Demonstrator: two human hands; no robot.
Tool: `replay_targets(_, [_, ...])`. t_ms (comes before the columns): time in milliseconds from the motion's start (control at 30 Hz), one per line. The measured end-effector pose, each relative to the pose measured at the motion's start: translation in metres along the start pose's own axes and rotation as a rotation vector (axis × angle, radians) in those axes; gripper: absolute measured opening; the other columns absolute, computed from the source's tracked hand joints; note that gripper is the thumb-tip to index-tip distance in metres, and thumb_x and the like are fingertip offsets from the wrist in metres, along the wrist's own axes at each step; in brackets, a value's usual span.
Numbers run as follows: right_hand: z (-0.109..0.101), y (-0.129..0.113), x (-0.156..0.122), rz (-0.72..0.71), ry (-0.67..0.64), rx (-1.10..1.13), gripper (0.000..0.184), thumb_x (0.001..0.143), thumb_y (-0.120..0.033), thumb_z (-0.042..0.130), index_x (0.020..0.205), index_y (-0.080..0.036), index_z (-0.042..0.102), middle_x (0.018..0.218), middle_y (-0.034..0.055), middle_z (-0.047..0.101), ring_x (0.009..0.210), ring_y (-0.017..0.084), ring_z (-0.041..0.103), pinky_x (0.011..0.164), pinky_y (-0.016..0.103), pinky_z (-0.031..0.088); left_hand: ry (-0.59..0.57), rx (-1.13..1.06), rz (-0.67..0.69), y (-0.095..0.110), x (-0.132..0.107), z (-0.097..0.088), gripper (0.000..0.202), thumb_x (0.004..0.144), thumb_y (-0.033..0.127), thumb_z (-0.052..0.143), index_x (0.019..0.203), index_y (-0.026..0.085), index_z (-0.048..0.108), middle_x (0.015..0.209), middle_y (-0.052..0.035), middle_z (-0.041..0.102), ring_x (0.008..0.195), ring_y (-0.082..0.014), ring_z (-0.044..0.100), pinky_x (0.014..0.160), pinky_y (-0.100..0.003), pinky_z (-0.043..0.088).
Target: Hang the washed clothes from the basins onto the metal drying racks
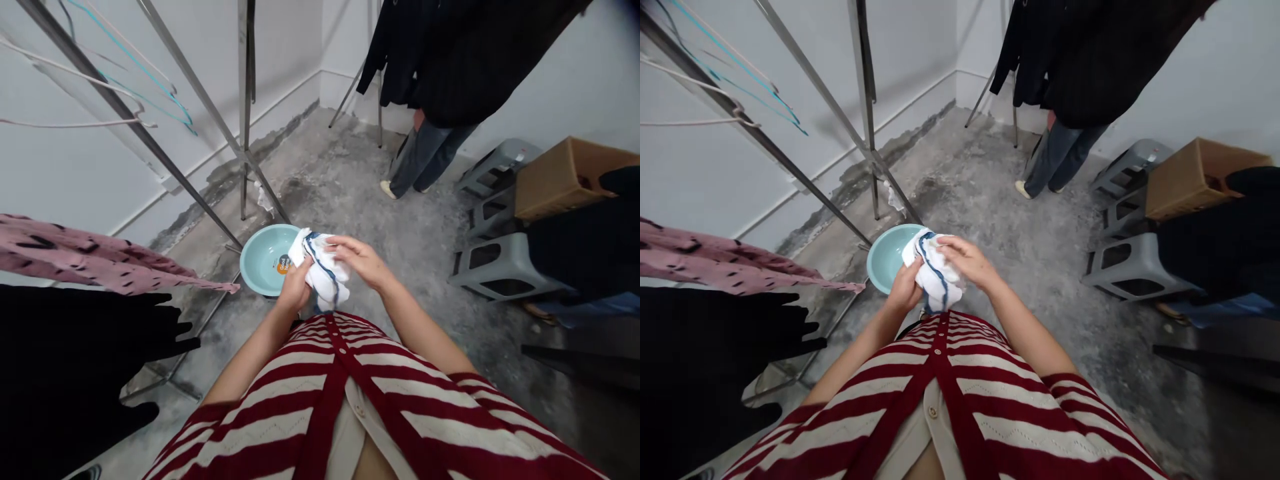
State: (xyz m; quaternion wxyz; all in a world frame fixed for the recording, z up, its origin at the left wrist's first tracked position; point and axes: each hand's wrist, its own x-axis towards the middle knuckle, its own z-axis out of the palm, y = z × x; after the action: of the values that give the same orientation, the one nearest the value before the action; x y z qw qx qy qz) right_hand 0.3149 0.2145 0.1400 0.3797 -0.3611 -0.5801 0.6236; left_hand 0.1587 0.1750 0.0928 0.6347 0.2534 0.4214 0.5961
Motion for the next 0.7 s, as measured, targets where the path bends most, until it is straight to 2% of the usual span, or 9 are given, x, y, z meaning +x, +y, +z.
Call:
replay_targets(100, [-0.014,0.008,-0.015,0.066,0.18,0.021,0.038,0.08,-0.045,0.058,0.108,-0.02,0.063,0.102,0.0068,0.067,0.09,0.017,0.062,0.084,0.036,0.049,0.046,-0.101,0.011,0.011,0.004,0.007,0.05,0.075,0.043,0.067,0.115,0.013,0.058,0.12,-0.0109,0.064,0.116,-0.0269,0.056,0.099,-0.039,0.045])
replay_targets(200, [-0.009,0.029,-0.031,-0.007,0.251,-0.088,0.048,0.071,-0.042,0.068,0.114,-0.021,0.06,0.118,0.0084,0.06,0.104,0.019,0.057,0.086,0.034,0.048,0.064,-0.084,0.023,0.011,0.004,0.015,0.045,0.074,0.042,0.069,0.111,0.016,0.06,0.112,-0.0067,0.068,0.114,-0.0257,0.058,0.097,-0.039,0.047])
replay_targets(300, [0.001,0.047,-0.034,-0.072,0.313,-0.207,0.065,0.065,-0.037,0.073,0.125,-0.023,0.053,0.131,0.0091,0.05,0.112,0.021,0.052,0.087,0.034,0.048,-0.009,-0.089,-0.006,0.005,0.002,0.025,0.044,0.074,0.042,0.068,0.11,0.018,0.06,0.11,-0.0053,0.069,0.117,-0.0249,0.056,0.098,-0.039,0.046])
replay_targets(367, [0.0,0.05,-0.027,-0.059,0.372,-0.202,0.048,0.072,-0.037,0.065,0.117,-0.021,0.058,0.12,0.0082,0.058,0.104,0.019,0.056,0.089,0.034,0.046,-0.069,-0.099,-0.03,0.002,0.001,0.027,0.047,0.072,0.039,0.069,0.114,0.02,0.058,0.117,-0.005,0.066,0.122,-0.0243,0.053,0.102,-0.038,0.043])
replay_targets(433, [-0.008,0.045,-0.019,-0.038,0.454,-0.157,0.03,0.08,-0.039,0.053,0.1,-0.019,0.063,0.097,0.0058,0.065,0.088,0.016,0.059,0.085,0.034,0.047,-0.085,-0.069,-0.044,0.002,0.0,0.026,0.051,0.069,0.036,0.071,0.116,0.023,0.057,0.121,-0.0037,0.063,0.125,-0.0242,0.05,0.104,-0.038,0.041])
replay_targets(500, [-0.017,0.037,-0.014,-0.067,0.519,-0.146,0.027,0.084,-0.039,0.046,0.09,-0.019,0.062,0.084,0.0035,0.063,0.077,0.014,0.058,0.078,0.032,0.048,-0.076,-0.011,-0.035,0.005,-0.001,0.023,0.051,0.069,0.037,0.07,0.116,0.026,0.056,0.124,-0.002,0.062,0.127,-0.0243,0.047,0.105,-0.038,0.041])
replay_targets(567, [-0.02,0.03,-0.012,-0.162,0.502,-0.213,0.024,0.083,-0.039,0.049,0.088,-0.019,0.061,0.085,0.0032,0.062,0.077,0.014,0.057,0.076,0.03,0.047,-0.066,0.034,-0.005,0.006,0.0,0.021,0.049,0.07,0.04,0.069,0.116,0.029,0.057,0.126,-0.0005,0.06,0.128,-0.024,0.047,0.105,-0.038,0.041])
replay_targets(633, [-0.016,0.028,-0.01,-0.258,0.355,-0.348,0.022,0.077,-0.037,0.059,0.09,-0.019,0.063,0.091,0.0039,0.062,0.085,0.015,0.057,0.078,0.028,0.045,-0.055,0.043,0.011,0.006,0.001,0.021,0.05,0.069,0.041,0.07,0.116,0.031,0.057,0.128,0.0003,0.059,0.126,-0.0238,0.048,0.105,-0.038,0.04])
replay_targets(700, [-0.01,0.031,-0.008,-0.278,0.244,-0.443,0.021,0.075,-0.033,0.061,0.09,-0.019,0.064,0.091,0.0039,0.064,0.085,0.016,0.058,0.077,0.028,0.045,-0.04,0.032,0.013,0.004,0.002,0.021,0.054,0.068,0.041,0.072,0.118,0.03,0.056,0.127,-0.0002,0.06,0.125,-0.0238,0.05,0.107,-0.039,0.038])
